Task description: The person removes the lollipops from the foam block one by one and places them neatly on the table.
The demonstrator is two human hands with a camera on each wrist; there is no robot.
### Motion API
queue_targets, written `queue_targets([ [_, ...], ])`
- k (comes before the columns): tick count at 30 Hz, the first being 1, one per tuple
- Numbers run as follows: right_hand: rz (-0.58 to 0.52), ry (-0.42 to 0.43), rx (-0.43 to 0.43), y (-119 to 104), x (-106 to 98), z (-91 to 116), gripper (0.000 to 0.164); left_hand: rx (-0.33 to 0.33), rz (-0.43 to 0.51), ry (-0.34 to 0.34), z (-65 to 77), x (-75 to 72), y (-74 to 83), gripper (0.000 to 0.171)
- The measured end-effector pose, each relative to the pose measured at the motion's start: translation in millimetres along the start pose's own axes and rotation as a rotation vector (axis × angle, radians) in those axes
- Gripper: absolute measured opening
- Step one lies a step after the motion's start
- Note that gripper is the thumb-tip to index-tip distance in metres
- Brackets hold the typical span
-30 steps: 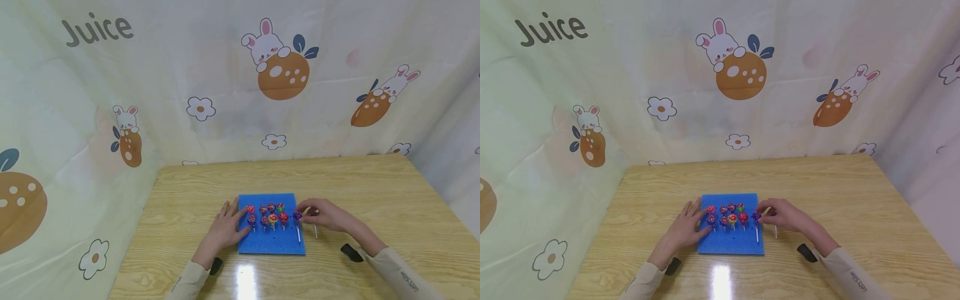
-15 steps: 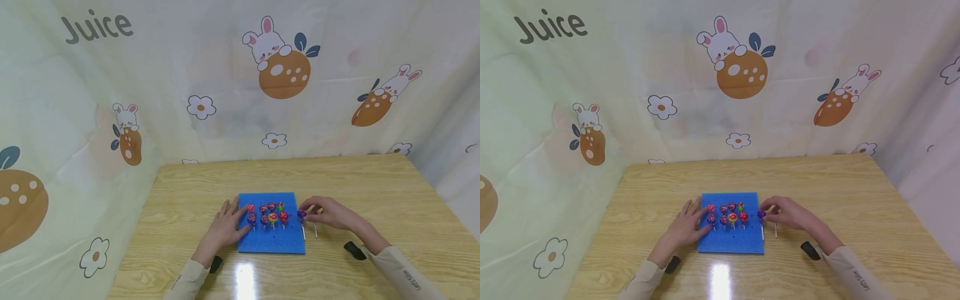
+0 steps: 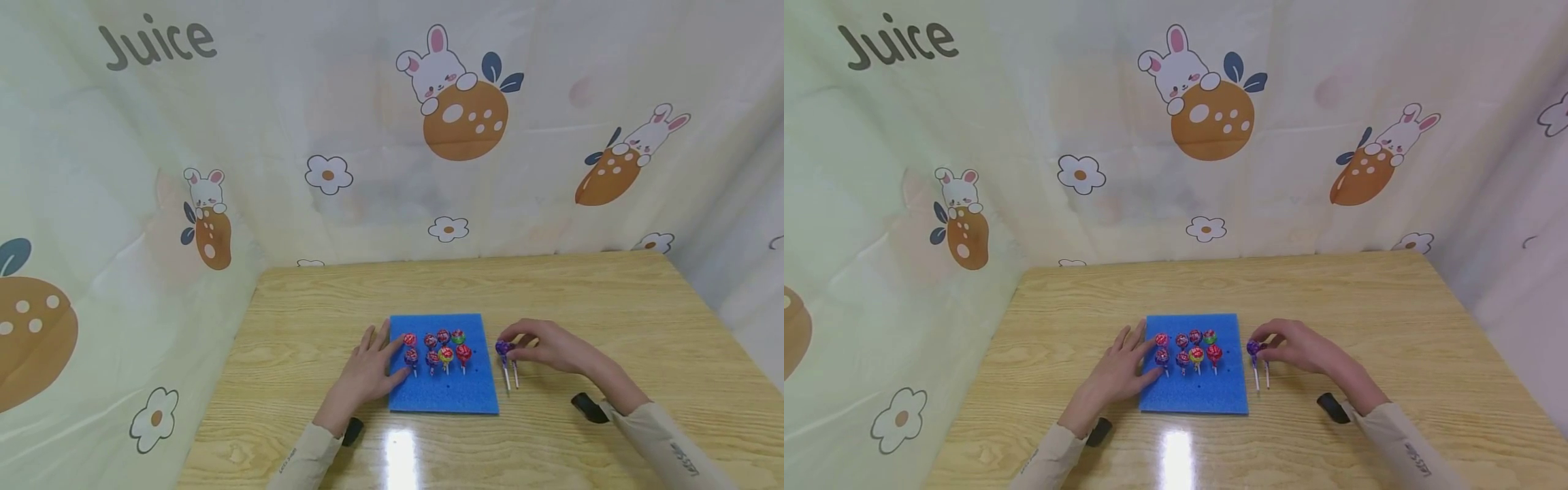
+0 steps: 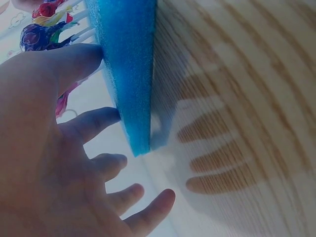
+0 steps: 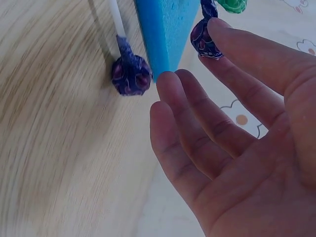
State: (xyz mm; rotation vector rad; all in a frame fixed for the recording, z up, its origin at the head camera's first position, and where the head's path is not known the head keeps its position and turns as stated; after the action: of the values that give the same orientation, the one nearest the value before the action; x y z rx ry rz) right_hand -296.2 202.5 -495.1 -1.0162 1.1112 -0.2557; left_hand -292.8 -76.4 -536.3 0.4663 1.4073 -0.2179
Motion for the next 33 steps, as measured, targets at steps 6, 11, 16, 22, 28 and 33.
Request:
queue_targets([
  [6, 0.011, 0.013, 0.004, 4, -4, 3, 0.032, -0.006, -0.002, 0.004, -0.2, 0.2, -0.9, 0.066],
  [11, 0.014, 0.016, 0.017, 7, -7, 6, 0.032, -0.014, 0.004, -0.002, -0.3, 1.5, -0.6, 0.066],
  [16, 0.030, 0.031, 0.033, 9, -12, 8, 0.033, -0.016, 0.003, 0.001, -0.8, 2.6, -1.0, 0.067],
  [22, 0.026, 0.045, 0.031, 12, -19, 10, 0.032, -0.020, 0.004, -0.006, -1.0, 2.6, -1.6, 0.067],
  [28, 0.051, 0.050, 0.050, 21, -24, 12, 0.032, -0.022, 0.006, -0.009, -1.3, 2.1, -1.5, 0.067],
  [33, 0.043, 0.031, 0.073, 27, -24, 13, 0.031, -0.022, 0.004, -0.007, -0.7, 0.8, -0.8, 0.067],
])
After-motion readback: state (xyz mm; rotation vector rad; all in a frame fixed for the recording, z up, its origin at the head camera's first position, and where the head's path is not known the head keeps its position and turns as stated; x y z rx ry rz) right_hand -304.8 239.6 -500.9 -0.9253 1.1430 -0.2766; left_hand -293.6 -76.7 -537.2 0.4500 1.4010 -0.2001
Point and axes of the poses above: each hand's wrist, its own z-axis away from the middle knuckle, its own x-axis out of the palm, y = z × x, the point moved 10 cm from there along -z, towards the middle knuckle, and after that the axes turned 7 degrees about -z, right-handed, at the moved point
